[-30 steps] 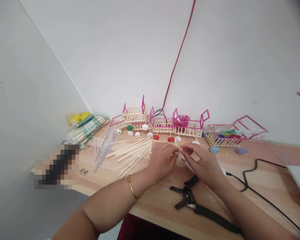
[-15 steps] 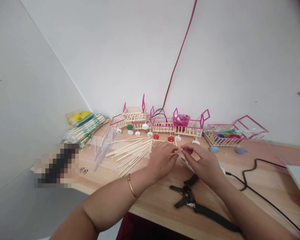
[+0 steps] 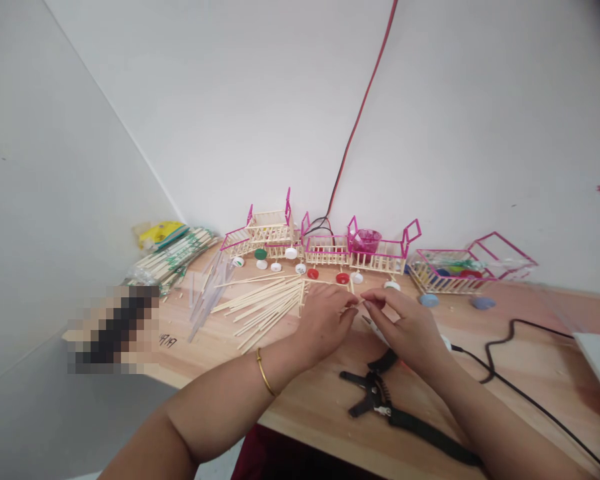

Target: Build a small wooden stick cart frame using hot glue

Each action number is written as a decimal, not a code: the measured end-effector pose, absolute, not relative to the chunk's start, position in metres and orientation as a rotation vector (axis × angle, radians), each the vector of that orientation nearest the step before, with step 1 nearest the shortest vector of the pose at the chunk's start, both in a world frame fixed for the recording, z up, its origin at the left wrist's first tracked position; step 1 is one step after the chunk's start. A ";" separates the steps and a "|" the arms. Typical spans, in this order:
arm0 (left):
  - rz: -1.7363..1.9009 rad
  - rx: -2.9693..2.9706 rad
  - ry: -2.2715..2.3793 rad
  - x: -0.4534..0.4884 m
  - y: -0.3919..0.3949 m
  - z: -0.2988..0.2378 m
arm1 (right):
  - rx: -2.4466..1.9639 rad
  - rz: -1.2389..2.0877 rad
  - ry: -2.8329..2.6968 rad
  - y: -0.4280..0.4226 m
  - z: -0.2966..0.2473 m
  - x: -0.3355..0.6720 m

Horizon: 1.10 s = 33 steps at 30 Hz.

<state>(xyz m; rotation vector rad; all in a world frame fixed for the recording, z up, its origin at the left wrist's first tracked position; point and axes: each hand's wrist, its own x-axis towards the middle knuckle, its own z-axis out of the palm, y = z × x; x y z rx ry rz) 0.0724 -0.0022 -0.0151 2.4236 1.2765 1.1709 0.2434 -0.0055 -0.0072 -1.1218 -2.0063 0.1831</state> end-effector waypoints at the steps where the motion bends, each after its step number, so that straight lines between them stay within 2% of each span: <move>1: 1.168 2.425 1.277 0.072 -0.002 -0.015 | -1.124 0.187 -2.007 -0.006 -0.007 0.243; 17: 1.160 2.411 1.285 0.071 -0.001 -0.017 | -1.125 0.125 -1.977 -0.004 -0.012 0.245; 33: 0.961 2.484 1.509 0.070 -0.002 -0.015 | -1.166 0.125 -1.958 -0.005 -0.009 0.248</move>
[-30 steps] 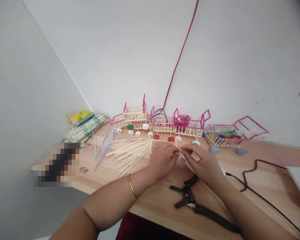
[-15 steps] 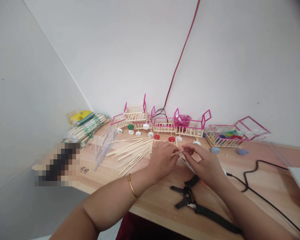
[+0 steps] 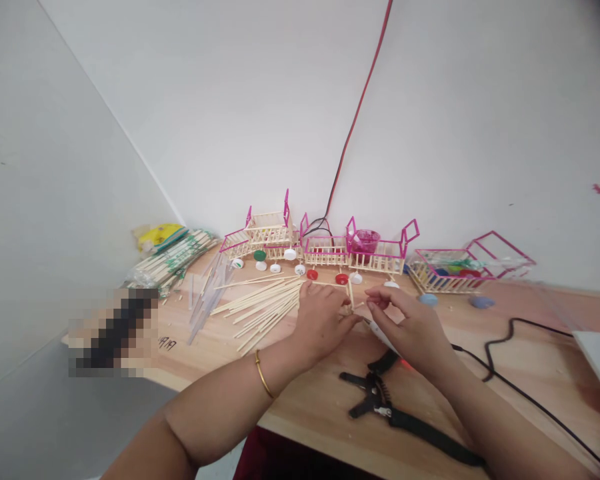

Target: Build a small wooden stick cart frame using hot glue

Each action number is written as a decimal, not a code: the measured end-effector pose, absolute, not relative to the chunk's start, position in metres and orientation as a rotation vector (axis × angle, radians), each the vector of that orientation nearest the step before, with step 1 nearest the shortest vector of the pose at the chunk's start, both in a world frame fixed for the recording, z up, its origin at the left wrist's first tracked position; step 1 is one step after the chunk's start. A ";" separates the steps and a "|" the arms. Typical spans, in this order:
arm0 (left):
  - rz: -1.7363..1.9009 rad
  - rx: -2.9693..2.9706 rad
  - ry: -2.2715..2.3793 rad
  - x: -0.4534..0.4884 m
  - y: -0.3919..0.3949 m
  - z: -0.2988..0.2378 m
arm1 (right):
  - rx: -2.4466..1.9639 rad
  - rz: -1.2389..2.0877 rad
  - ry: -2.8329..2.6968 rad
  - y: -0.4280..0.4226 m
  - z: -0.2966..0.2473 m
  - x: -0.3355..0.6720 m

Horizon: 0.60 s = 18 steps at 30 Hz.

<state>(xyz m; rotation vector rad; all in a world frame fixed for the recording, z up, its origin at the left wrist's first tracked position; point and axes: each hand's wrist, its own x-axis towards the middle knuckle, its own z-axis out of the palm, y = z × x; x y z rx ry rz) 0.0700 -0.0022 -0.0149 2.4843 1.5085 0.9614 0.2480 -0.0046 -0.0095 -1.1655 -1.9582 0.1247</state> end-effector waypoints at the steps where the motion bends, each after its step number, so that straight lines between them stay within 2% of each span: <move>1: 0.955 2.492 1.507 0.070 -0.002 -0.015 | -1.166 0.132 -1.960 -0.005 -0.010 0.248; 18: 0.917 2.587 1.462 0.071 -0.006 -0.010 | -1.196 0.162 -1.911 -0.003 -0.007 0.257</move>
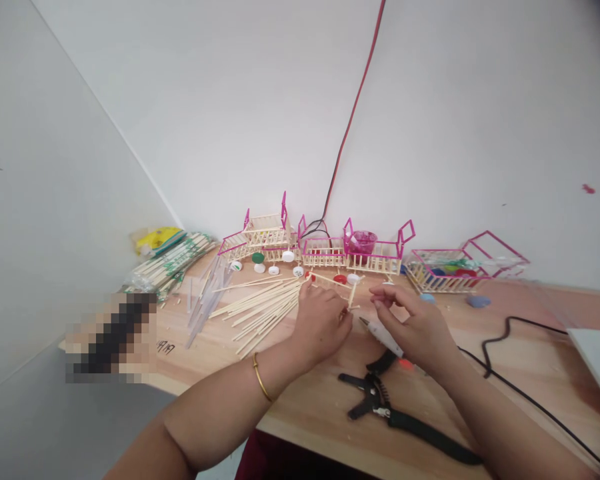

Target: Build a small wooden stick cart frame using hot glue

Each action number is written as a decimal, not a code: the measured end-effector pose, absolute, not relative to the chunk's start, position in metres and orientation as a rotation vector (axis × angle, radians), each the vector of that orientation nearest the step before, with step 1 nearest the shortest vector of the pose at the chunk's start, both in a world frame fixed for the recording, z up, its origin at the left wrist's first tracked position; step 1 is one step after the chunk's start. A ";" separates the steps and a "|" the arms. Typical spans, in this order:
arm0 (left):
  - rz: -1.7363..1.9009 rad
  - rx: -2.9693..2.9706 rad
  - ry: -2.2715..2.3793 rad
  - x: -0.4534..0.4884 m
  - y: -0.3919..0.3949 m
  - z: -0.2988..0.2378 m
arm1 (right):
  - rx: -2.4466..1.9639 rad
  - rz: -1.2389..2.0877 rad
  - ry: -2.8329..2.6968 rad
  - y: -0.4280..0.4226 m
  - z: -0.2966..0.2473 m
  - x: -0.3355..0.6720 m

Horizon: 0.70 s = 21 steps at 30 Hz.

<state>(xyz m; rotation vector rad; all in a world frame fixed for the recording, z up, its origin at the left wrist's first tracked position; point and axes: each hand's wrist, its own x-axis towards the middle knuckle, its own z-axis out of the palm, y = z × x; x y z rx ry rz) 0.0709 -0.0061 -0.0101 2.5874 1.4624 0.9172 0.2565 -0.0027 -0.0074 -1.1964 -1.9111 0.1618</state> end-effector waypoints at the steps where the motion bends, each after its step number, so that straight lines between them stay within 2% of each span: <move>1: 0.926 2.588 1.446 0.070 -0.005 -0.010 | -1.202 0.169 -1.904 -0.003 -0.007 0.257; 12: 0.884 2.582 1.095 0.042 0.022 -0.001 | -1.288 0.226 -1.820 -0.002 -0.009 0.265; 21: 0.728 2.499 1.138 0.017 0.034 0.012 | -1.289 0.275 -1.844 0.000 -0.011 0.269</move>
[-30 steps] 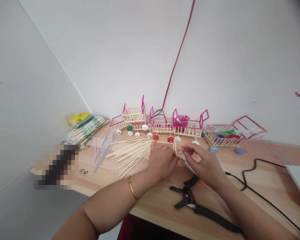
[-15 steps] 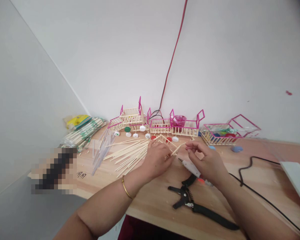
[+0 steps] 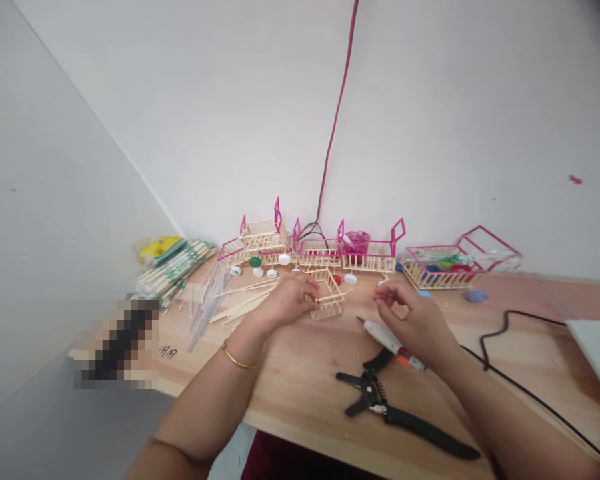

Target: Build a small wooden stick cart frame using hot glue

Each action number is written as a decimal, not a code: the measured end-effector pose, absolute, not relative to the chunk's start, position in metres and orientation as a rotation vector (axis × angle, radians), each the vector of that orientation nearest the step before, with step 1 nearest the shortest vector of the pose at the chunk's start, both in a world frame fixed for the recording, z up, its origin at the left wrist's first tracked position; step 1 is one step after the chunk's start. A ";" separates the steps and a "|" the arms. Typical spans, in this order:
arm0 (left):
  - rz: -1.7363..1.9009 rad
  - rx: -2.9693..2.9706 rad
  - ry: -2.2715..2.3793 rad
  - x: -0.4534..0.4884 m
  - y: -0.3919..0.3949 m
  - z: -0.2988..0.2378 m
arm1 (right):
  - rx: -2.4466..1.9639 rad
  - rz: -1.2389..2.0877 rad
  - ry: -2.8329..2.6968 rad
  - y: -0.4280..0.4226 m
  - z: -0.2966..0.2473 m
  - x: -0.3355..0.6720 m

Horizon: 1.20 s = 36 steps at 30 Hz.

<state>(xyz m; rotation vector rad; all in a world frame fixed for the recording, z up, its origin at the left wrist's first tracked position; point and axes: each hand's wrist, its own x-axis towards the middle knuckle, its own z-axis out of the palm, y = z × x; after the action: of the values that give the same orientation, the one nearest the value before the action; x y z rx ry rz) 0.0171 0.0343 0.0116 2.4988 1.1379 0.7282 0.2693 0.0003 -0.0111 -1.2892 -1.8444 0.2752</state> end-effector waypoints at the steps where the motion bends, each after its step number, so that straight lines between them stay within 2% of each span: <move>1: 0.708 2.473 1.153 0.015 0.034 0.013 | -1.291 0.267 -1.844 0.000 -0.011 0.270; 18: 0.632 2.355 1.396 0.010 0.020 0.024 | -1.243 0.257 -1.912 -0.002 -0.002 0.275; 36: 0.797 2.212 1.090 0.011 0.030 0.007 | -1.220 0.265 -1.987 -0.005 -0.001 0.273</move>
<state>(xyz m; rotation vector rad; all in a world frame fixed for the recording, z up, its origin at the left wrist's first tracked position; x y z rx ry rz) 0.0107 0.0300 0.0070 2.2124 1.0901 0.7968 0.2733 -0.0048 -0.0006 -1.2196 -1.9865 0.2647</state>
